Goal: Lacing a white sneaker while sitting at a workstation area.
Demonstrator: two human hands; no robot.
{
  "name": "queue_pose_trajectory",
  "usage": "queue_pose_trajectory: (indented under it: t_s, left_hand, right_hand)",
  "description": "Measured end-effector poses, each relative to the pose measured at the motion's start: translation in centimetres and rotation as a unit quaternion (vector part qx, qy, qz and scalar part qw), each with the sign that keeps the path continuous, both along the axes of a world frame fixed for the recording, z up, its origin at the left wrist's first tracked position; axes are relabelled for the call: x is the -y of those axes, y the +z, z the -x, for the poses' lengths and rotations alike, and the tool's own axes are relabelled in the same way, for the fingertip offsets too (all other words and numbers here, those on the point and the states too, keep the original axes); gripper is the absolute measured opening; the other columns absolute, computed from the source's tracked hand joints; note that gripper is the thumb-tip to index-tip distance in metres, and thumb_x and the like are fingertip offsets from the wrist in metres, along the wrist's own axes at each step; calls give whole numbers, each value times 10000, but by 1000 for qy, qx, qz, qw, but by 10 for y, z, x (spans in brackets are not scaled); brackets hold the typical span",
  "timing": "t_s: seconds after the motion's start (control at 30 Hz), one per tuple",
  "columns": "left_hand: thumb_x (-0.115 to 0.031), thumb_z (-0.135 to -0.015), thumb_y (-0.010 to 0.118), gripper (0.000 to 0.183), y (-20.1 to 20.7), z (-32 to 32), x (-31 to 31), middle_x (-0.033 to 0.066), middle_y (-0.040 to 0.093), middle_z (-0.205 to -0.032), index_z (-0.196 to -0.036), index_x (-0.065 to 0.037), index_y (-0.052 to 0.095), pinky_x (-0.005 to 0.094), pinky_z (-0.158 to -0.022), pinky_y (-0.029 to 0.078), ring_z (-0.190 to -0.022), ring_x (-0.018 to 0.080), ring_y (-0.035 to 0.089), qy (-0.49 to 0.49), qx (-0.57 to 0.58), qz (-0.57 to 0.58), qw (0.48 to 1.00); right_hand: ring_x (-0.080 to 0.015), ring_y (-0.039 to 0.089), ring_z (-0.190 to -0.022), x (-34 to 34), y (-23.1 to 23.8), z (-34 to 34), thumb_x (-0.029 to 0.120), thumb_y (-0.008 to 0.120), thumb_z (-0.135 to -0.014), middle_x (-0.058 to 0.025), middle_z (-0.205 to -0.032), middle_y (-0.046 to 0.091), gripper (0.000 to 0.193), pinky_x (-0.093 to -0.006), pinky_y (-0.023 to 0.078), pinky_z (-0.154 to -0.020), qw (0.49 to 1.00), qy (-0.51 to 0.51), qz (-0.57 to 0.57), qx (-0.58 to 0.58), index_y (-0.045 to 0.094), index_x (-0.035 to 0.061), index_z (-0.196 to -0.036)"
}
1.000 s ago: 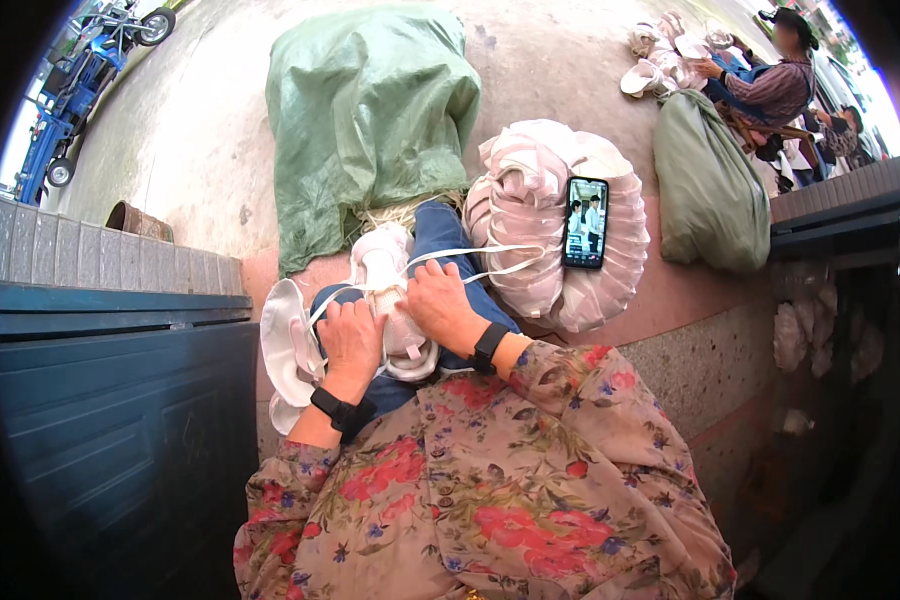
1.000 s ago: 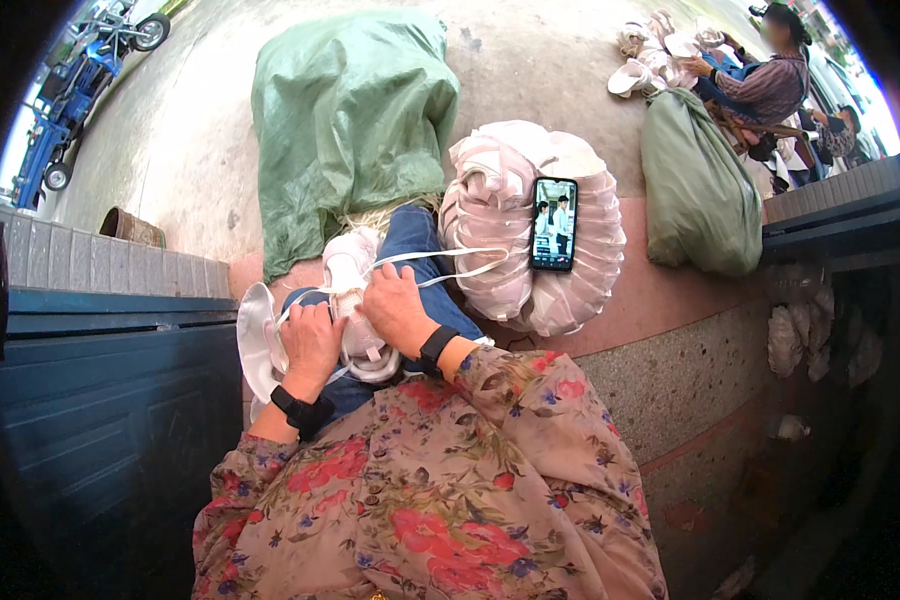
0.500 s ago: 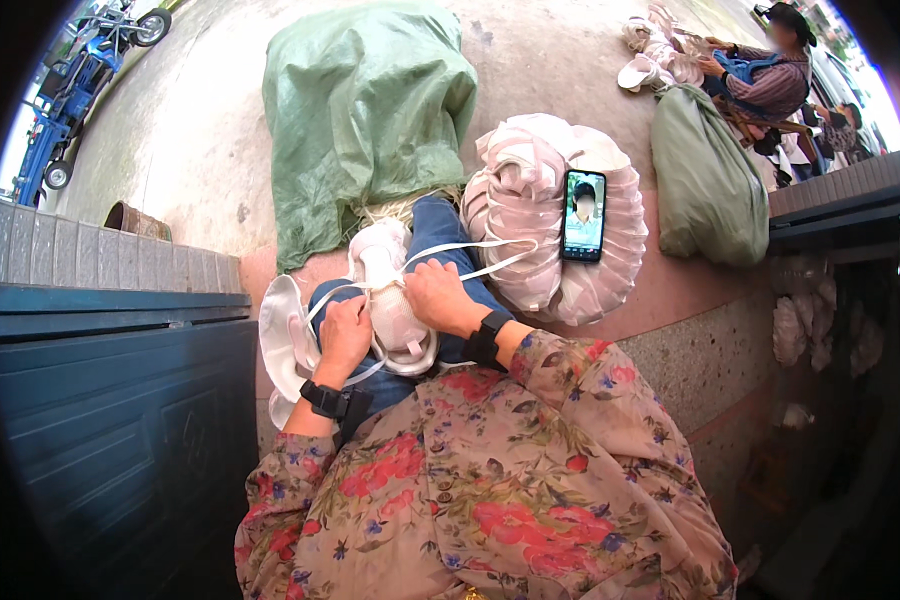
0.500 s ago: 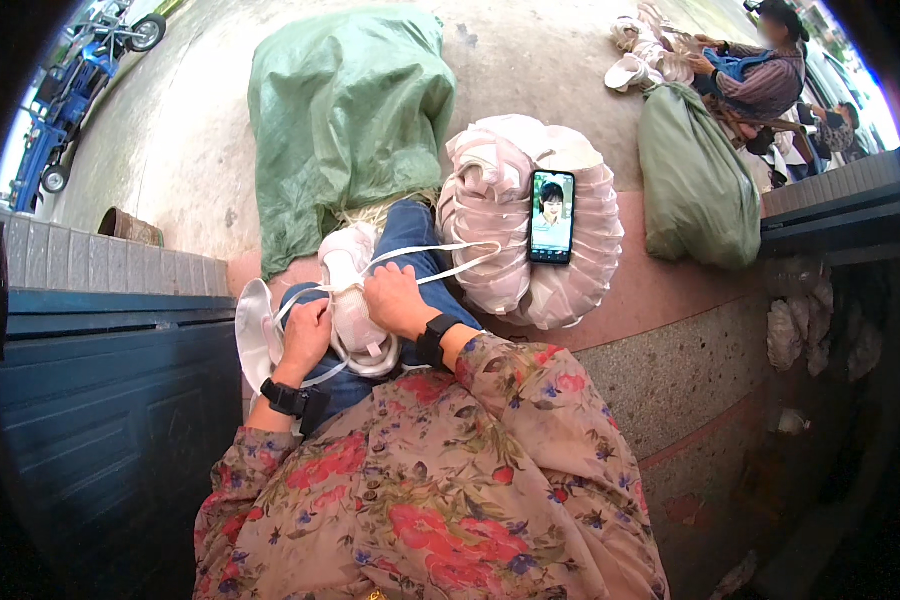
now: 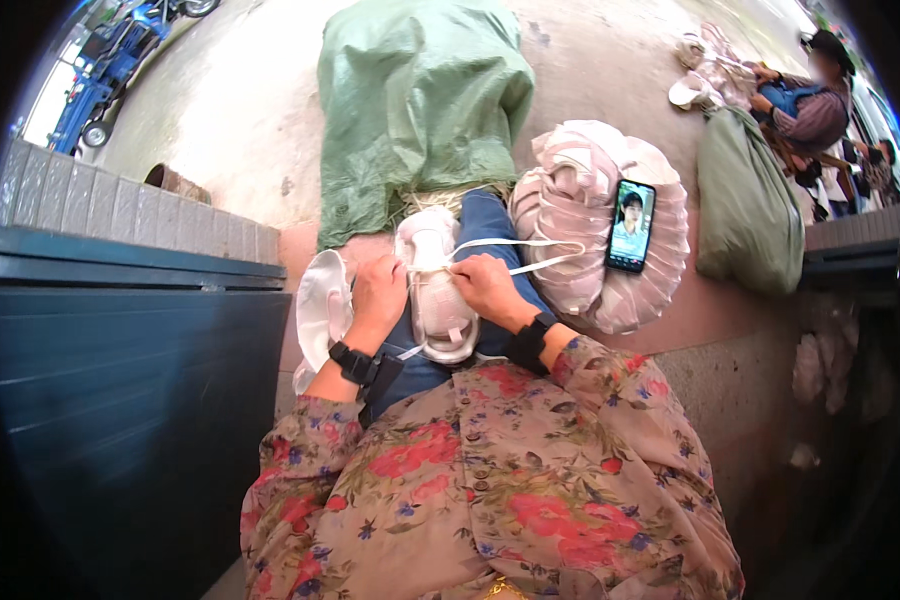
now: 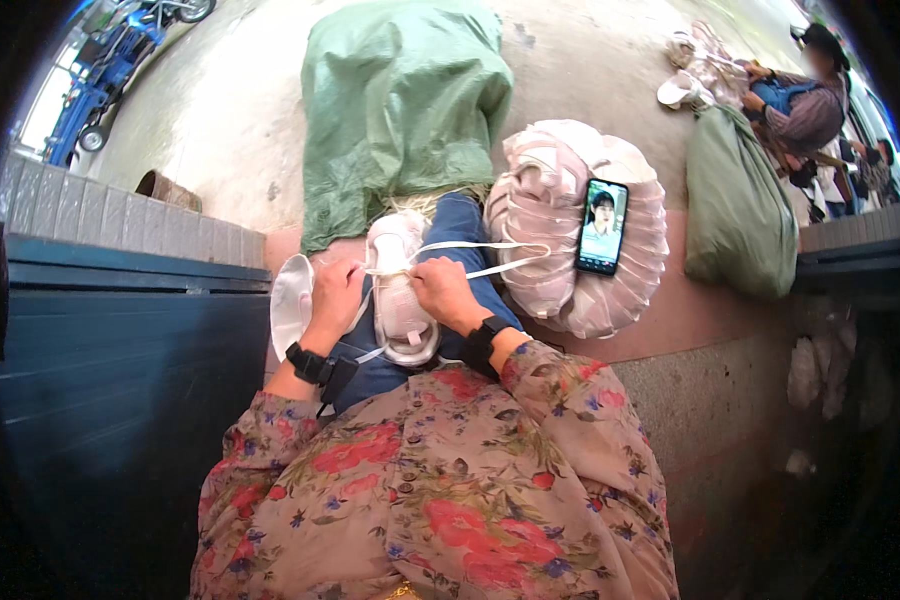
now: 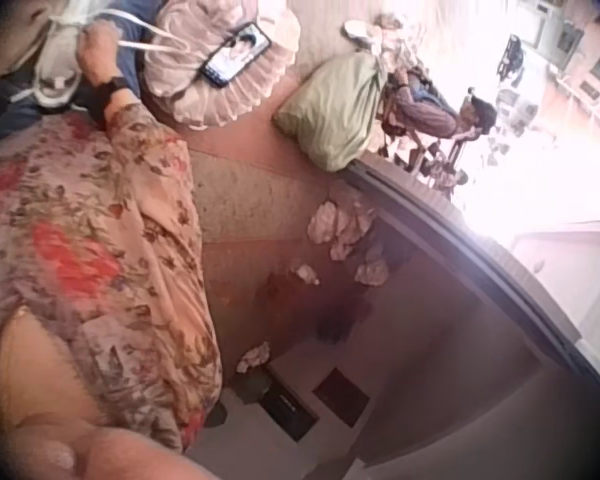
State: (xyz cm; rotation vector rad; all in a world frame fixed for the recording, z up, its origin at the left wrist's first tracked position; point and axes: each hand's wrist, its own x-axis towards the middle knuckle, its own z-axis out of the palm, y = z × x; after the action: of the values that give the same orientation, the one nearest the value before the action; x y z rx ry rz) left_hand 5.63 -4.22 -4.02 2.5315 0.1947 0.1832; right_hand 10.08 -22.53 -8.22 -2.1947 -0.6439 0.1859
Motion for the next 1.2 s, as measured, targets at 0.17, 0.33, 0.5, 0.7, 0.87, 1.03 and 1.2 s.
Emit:
queue_pose_trajectory:
  t_s: [0.17, 0.33, 0.5, 0.7, 0.87, 1.03, 1.2]
  left_hand:
    - [-144, -767, 557, 158, -1, -15, 4, 175, 602, -703, -783, 5, 609, 376, -591, 450, -653, 319, 585, -26, -14, 33, 999]
    - [-149, -706, 620, 127, -4, -23, 14, 166, 601, -737, -717, -23, 612, 415, -645, 445, -727, 338, 567, -119, -67, -10, 991]
    - [-114, -690, 638, 124, -12, -27, 11, 163, 588, -741, -746, -19, 580, 393, -646, 448, -714, 325, 559, -128, -35, 3, 991]
    - [-27, -754, 602, 253, 2, -38, 9, 39, 584, -738, -976, 9, 488, 210, -618, 422, -667, 78, 533, -52, -157, 263, 951]
    - [-36, -739, 628, 267, 18, -48, 9, 28, 603, -741, -969, 12, 501, 203, -569, 417, -658, 64, 530, 25, -181, 456, 871]
    - [-58, -723, 644, 320, 28, -59, 14, 46, 611, -756, -1012, -5, 515, 219, -596, 429, -672, 85, 545, 20, -248, 410, 878]
    - [-105, -587, 691, 412, 15, -75, 12, 132, 631, -878, -983, -32, 602, 318, -708, 471, -776, 241, 609, -305, -77, 176, 933]
  right_hand:
    - [-329, 566, -713, 0, 11, -1, 132, 554, -731, -131, -690, 597, 86, -441, 414, -625, 994, -33, -36, -95, 587, 57, -757]
    - [-349, 560, -659, -4, 5, -1, 115, 556, -727, -137, -657, 578, 53, -449, 412, -584, 997, -25, -46, -48, 528, 71, -736]
    - [-331, 557, -678, -4, 11, -2, 83, 538, -723, -109, -645, 568, 18, -435, 413, -595, 999, -7, -31, -25, 546, 91, -737]
    - [-213, 553, -751, -7, 20, -7, 131, 573, -646, -31, -649, 592, 53, -340, 402, -634, 938, 190, 171, 232, 624, 122, -657]
    - [-177, 490, -866, -8, 47, -12, 162, 549, -665, -14, -741, 543, 72, -293, 375, -666, 909, 239, 226, 254, 587, 101, -654]
    - [-186, 496, -874, -2, 52, -7, 120, 529, -703, -44, -781, 544, 92, -311, 382, -693, 928, 193, 116, 296, 584, 97, -773]
    - [-230, 560, -777, 23, 198, -31, -50, 481, -717, -126, -827, 550, 224, -294, 444, -650, 970, 99, -199, -96, 501, 55, -914]
